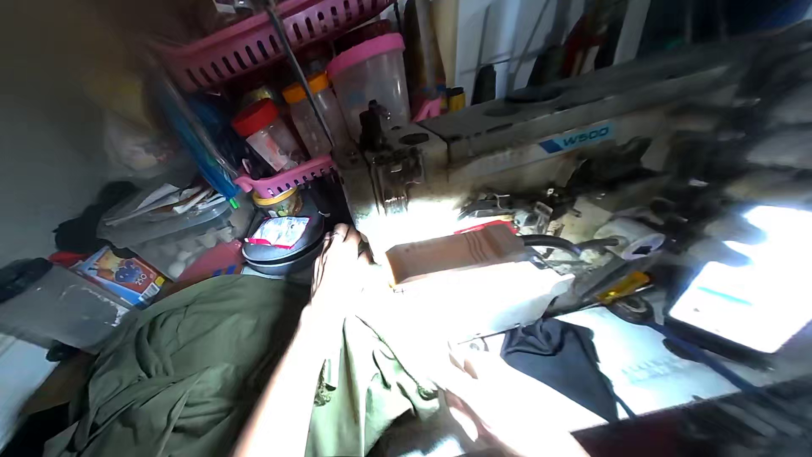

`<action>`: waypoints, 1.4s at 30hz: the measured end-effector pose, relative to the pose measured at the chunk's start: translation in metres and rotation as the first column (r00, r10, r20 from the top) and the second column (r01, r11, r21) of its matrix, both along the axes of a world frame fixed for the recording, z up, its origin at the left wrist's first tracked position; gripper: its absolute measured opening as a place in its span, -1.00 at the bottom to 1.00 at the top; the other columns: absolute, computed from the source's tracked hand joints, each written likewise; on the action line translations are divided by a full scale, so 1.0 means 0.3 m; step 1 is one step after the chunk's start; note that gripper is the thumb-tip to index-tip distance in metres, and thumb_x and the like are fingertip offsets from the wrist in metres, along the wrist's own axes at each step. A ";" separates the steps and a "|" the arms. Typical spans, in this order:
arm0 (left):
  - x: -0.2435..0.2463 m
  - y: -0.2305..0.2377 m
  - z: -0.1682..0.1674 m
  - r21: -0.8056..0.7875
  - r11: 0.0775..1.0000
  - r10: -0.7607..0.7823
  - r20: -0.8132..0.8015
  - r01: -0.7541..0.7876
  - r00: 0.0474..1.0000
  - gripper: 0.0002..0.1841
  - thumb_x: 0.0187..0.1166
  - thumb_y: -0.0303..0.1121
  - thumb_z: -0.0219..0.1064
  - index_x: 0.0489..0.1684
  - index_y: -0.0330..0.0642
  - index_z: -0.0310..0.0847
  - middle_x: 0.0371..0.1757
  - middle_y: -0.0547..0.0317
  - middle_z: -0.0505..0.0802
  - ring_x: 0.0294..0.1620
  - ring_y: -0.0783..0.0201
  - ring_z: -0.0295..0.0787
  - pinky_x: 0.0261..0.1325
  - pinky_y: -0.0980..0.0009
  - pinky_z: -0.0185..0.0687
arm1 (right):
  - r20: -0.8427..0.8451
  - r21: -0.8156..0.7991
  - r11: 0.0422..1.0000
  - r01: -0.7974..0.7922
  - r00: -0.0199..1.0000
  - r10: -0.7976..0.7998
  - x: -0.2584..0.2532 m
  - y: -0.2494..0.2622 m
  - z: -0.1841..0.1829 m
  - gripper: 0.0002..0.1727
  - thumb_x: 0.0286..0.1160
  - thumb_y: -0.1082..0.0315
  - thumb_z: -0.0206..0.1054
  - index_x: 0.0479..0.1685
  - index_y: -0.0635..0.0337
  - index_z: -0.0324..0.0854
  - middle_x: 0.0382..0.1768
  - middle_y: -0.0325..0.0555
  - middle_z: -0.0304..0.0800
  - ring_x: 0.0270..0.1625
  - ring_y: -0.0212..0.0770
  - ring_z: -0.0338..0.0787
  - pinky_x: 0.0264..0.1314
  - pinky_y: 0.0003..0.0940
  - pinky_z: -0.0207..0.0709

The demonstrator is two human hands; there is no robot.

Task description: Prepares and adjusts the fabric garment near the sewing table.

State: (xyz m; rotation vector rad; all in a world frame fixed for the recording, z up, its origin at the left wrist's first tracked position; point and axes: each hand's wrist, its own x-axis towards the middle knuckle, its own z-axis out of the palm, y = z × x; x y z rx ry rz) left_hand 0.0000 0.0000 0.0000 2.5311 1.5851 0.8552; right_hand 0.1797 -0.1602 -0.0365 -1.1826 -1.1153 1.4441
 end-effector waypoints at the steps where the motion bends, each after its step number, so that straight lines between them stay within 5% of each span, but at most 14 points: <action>1: -0.012 -0.020 -0.017 0.123 0.991 -0.064 0.022 0.061 0.998 -0.73 0.61 -0.31 0.32 0.17 -0.19 0.68 0.36 -0.09 0.70 0.38 -0.10 0.64 0.42 -0.10 0.56 | 0.049 0.025 1.000 -0.010 0.999 0.009 0.003 -0.008 0.010 -0.83 0.65 0.18 0.26 -0.28 0.00 0.58 -0.69 -0.51 0.50 -0.73 -0.56 0.44 -0.66 -0.63 0.37; 5: -0.106 -0.240 -0.021 0.013 0.958 -0.286 -0.081 0.288 0.955 -0.65 0.67 -0.07 0.20 0.01 -0.06 0.85 0.24 0.02 0.84 0.46 -0.05 0.62 0.59 -0.29 0.17 | 0.337 0.211 0.976 -0.045 0.941 -0.030 0.054 -0.004 0.060 -0.71 0.71 0.18 0.14 -0.27 0.14 0.66 -0.68 -0.44 0.50 -0.69 -0.52 0.51 -0.61 -0.54 0.46; 7: -0.169 -0.308 0.037 -0.047 0.905 -0.421 0.038 0.423 0.906 -0.60 0.72 -0.01 0.20 -0.32 -0.04 0.86 -0.05 0.20 0.90 0.22 0.25 0.72 0.54 -0.01 0.28 | 0.427 0.337 0.942 0.013 0.889 -0.165 0.067 0.035 0.092 -0.68 0.71 0.07 0.19 -0.15 0.09 0.73 -0.58 -0.43 0.57 -0.64 -0.54 0.50 -0.60 -0.58 0.44; 9: -0.231 -0.355 0.126 0.004 0.848 -0.503 0.326 0.531 0.801 -0.59 0.77 -0.05 0.18 -0.49 -0.04 0.70 -0.40 0.39 0.77 -0.20 0.63 0.68 0.12 0.55 0.56 | 0.522 0.473 0.879 -0.067 0.825 -0.218 0.057 0.088 0.114 -0.65 0.71 0.03 0.20 -0.03 0.05 0.78 -0.39 -0.38 0.72 -0.43 -0.55 0.61 -0.35 -0.56 0.53; 11: -0.257 -0.402 0.218 0.024 0.814 -0.509 0.512 0.580 0.692 -0.59 0.82 0.00 0.05 -0.35 0.04 0.68 -0.38 0.52 0.76 -0.23 0.75 0.67 -0.07 0.72 0.60 | 0.609 0.534 0.796 -0.285 0.782 -0.129 0.033 0.121 0.137 -0.68 0.70 0.08 0.22 0.05 0.03 0.81 -0.20 -0.27 0.86 -0.19 -0.44 0.79 -0.08 -0.40 0.69; 14: -0.213 -0.420 0.174 -0.002 0.899 -0.407 0.371 0.439 0.835 -0.52 0.67 0.22 0.16 -0.27 0.00 0.74 -0.31 0.45 0.81 -0.17 0.66 0.72 0.02 0.56 0.65 | 0.637 0.455 0.784 -0.422 0.769 0.044 0.008 0.132 0.210 -0.70 0.65 0.12 0.26 -0.06 0.12 0.81 -0.26 -0.21 0.83 -0.19 -0.41 0.77 -0.08 -0.35 0.64; 16: -0.171 -0.395 0.108 -0.100 0.959 -0.264 0.026 0.265 0.964 -0.41 0.55 0.33 0.21 -0.07 -0.03 0.82 -0.17 0.20 0.89 -0.03 0.27 0.81 0.23 0.03 0.61 | 0.522 0.431 0.847 -0.310 0.851 0.046 0.035 0.151 0.237 -0.77 0.55 0.21 0.39 -0.08 0.18 0.78 -0.32 -0.27 0.80 -0.28 -0.51 0.72 -0.15 -0.53 0.63; 18: -0.172 -0.339 0.104 -0.115 0.980 -0.170 -0.070 0.162 0.983 -0.58 0.58 0.08 0.28 0.06 -0.02 0.86 -0.09 0.15 0.91 0.04 0.15 0.84 0.32 -0.12 0.54 | 0.315 0.415 0.891 -0.184 0.948 0.048 0.064 0.173 0.253 -0.92 0.42 0.41 0.43 -0.19 0.14 0.69 -0.51 -0.38 0.65 -0.54 -0.59 0.55 -0.44 -0.70 0.48; 21: -0.236 -0.299 0.209 -0.125 0.934 -0.309 0.186 0.335 0.933 -0.79 0.46 -0.17 0.41 -0.07 0.05 0.83 -0.18 0.51 0.89 -0.09 0.64 0.80 0.06 0.55 0.76 | 0.317 0.263 0.917 -0.300 0.925 0.211 0.099 0.207 0.263 -0.87 0.55 0.34 0.33 -0.38 0.04 0.63 -0.69 -0.42 0.49 -0.71 -0.57 0.39 -0.63 -0.70 0.29; 26: -0.308 -0.339 0.360 -0.198 0.738 -0.501 0.480 0.645 0.720 -0.78 0.58 0.05 0.38 -0.17 0.18 0.72 -0.35 0.56 0.78 -0.35 0.67 0.69 -0.28 0.71 0.66 | 0.475 0.157 0.848 -0.506 0.791 0.385 0.135 0.271 0.196 -0.86 0.56 0.19 0.41 -0.18 0.03 0.69 -0.53 -0.43 0.61 -0.55 -0.64 0.52 -0.48 -0.72 0.45; 29: -0.292 -0.332 0.321 -0.155 0.827 -0.403 0.505 0.540 0.763 -0.81 0.55 -0.03 0.41 -0.16 0.12 0.72 -0.38 0.44 0.79 -0.41 0.58 0.71 -0.33 0.63 0.69 | 0.437 0.093 0.911 -0.402 0.838 0.326 0.165 0.240 0.186 -0.79 0.44 0.22 0.53 -0.11 0.11 0.73 -0.34 -0.37 0.76 -0.33 -0.62 0.68 -0.23 -0.68 0.61; 32: -0.204 -0.314 0.168 -0.184 0.955 -0.250 -0.068 0.234 0.966 -0.52 0.47 0.17 0.38 0.18 0.10 0.77 0.08 0.35 0.87 0.11 0.38 0.78 0.29 0.20 0.65 | 0.377 0.261 0.933 -0.248 0.916 0.138 0.131 0.220 0.205 -0.86 0.42 0.34 0.49 -0.17 0.19 0.71 -0.48 -0.30 0.66 -0.51 -0.55 0.56 -0.42 -0.65 0.50; 36: -0.165 -0.219 0.158 0.360 0.933 0.178 -0.401 -0.024 0.899 -0.76 0.39 -0.29 0.51 -0.01 -0.06 0.80 0.02 -0.03 0.85 0.13 -0.19 0.77 0.32 -0.43 0.31 | 0.188 0.402 0.914 0.049 0.973 -0.135 0.078 0.179 0.213 -0.91 0.43 0.55 0.38 -0.16 0.26 0.65 -0.48 -0.30 0.62 -0.51 -0.53 0.56 -0.42 -0.65 0.49; 42: -0.023 -0.226 0.132 -0.186 0.977 -0.145 -0.249 0.100 0.957 -0.39 0.50 0.28 0.29 0.36 0.11 0.72 0.37 0.13 0.77 0.54 -0.01 0.54 0.54 -0.39 0.18 | 0.029 0.426 0.870 0.248 0.957 -0.287 0.038 0.140 0.236 -0.69 0.38 0.64 0.37 0.10 0.28 0.58 -0.35 -0.31 0.68 -0.38 -0.55 0.66 -0.31 -0.65 0.58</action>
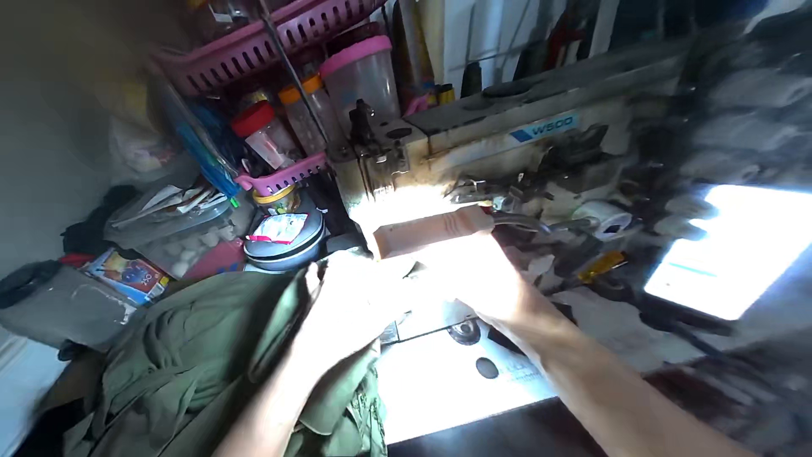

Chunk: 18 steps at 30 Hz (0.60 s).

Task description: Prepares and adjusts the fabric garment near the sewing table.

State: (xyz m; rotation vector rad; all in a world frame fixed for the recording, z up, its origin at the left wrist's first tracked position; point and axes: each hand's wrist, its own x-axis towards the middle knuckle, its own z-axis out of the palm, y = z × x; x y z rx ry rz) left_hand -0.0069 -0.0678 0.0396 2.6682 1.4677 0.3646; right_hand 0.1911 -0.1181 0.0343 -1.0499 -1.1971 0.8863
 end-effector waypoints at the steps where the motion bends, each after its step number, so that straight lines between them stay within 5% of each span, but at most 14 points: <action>1: 0.014 0.015 -0.039 0.010 1.000 -0.005 -0.002 0.005 1.000 -0.46 0.54 0.24 0.28 0.24 0.06 0.78 0.23 0.11 0.83 0.40 0.00 0.65 0.45 -0.34 0.29 | -0.005 0.018 1.000 0.000 1.000 0.000 -0.002 0.001 0.003 -0.67 0.37 0.62 0.38 0.11 0.23 0.58 -0.35 -0.33 0.69 -0.39 -0.56 0.66 -0.34 -0.66 0.58; 3: 0.023 0.052 -0.085 0.220 0.975 0.017 -0.050 -0.006 0.999 -0.71 0.53 -0.09 0.41 0.04 0.00 0.86 0.01 0.05 0.90 0.15 -0.05 0.79 0.27 -0.29 0.41 | 0.029 0.071 0.997 -0.020 0.999 0.018 -0.001 0.010 0.005 -0.75 0.37 0.55 0.42 0.00 0.17 0.63 -0.40 -0.36 0.70 -0.45 -0.54 0.65 -0.40 -0.65 0.57; 5: 0.029 0.066 -0.085 0.433 0.901 0.068 -0.138 -0.002 0.988 -0.76 0.35 -0.23 0.57 -0.06 0.01 0.85 -0.15 0.11 0.91 -0.01 0.00 0.84 0.27 -0.28 0.40 | 0.138 0.068 0.997 -0.035 0.990 0.025 -0.001 0.000 0.002 -0.90 0.45 0.45 0.41 -0.13 0.18 0.70 -0.48 -0.34 0.68 -0.53 -0.54 0.60 -0.48 -0.64 0.52; 10: 0.016 0.027 -0.066 0.401 0.915 0.009 -0.137 0.047 0.991 -0.76 0.24 -0.35 0.57 -0.13 -0.06 0.89 -0.14 -0.02 0.91 0.05 -0.14 0.81 0.15 -0.29 0.44 | -0.036 -0.217 0.970 -0.108 0.994 0.103 -0.005 -0.095 -0.073 -0.90 0.56 0.26 0.37 -0.30 0.01 0.63 -0.68 -0.45 0.47 -0.75 -0.55 0.36 -0.72 -0.66 0.27; 13: 0.026 0.018 -0.049 0.361 0.932 0.019 -0.144 0.035 0.989 -0.85 0.24 -0.38 0.58 -0.25 -0.05 0.87 -0.21 0.04 0.90 -0.02 -0.11 0.80 0.06 -0.27 0.41 | -0.147 -0.173 0.976 -0.134 0.983 0.109 -0.004 -0.087 -0.093 -0.86 0.54 0.26 0.39 -0.37 -0.02 0.61 -0.71 -0.41 0.43 -0.76 -0.54 0.32 -0.70 -0.66 0.25; 16: 0.030 0.032 -0.073 0.539 0.838 0.021 -0.179 0.080 0.984 -0.79 0.20 -0.35 0.64 -0.22 -0.11 0.89 -0.25 -0.01 0.88 -0.09 -0.11 0.81 0.01 -0.25 0.45 | -0.093 -0.193 0.975 -0.112 0.991 0.095 -0.014 -0.098 -0.061 -0.90 0.53 0.32 0.38 -0.35 0.02 0.63 -0.70 -0.42 0.46 -0.75 -0.55 0.33 -0.70 -0.66 0.25; 18: 0.007 0.012 -0.092 0.597 0.795 -0.015 -0.164 0.111 0.986 -0.76 0.20 -0.42 0.62 -0.15 -0.04 0.89 -0.15 0.04 0.90 0.00 -0.07 0.81 0.08 -0.24 0.43 | 0.098 -0.206 0.975 -0.082 0.990 0.104 -0.017 -0.147 -0.090 -0.92 0.52 0.34 0.31 -0.28 0.13 0.64 -0.65 -0.42 0.51 -0.71 -0.54 0.43 -0.67 -0.62 0.37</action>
